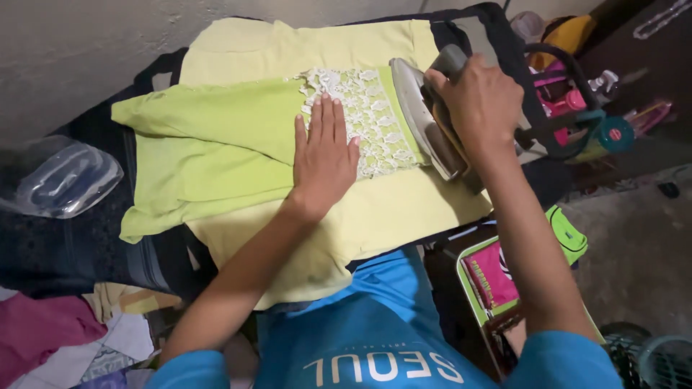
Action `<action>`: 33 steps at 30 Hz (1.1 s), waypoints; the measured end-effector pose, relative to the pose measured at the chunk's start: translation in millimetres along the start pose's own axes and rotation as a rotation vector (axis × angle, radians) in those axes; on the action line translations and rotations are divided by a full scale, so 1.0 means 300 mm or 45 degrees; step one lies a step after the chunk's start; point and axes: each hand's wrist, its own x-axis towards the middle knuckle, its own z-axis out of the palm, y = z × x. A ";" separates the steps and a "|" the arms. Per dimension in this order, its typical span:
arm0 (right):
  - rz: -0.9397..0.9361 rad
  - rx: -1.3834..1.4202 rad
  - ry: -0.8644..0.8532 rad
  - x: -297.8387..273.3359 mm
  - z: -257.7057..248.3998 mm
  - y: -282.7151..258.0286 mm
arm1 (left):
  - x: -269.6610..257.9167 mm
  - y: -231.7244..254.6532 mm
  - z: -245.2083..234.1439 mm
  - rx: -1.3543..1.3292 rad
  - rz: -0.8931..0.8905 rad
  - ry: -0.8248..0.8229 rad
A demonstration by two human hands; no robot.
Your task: Iron and fold various pieces of clothing.
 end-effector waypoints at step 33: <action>0.300 1.025 -0.718 -0.053 0.082 -0.064 | 0.006 -0.003 -0.012 -0.039 -0.041 -0.019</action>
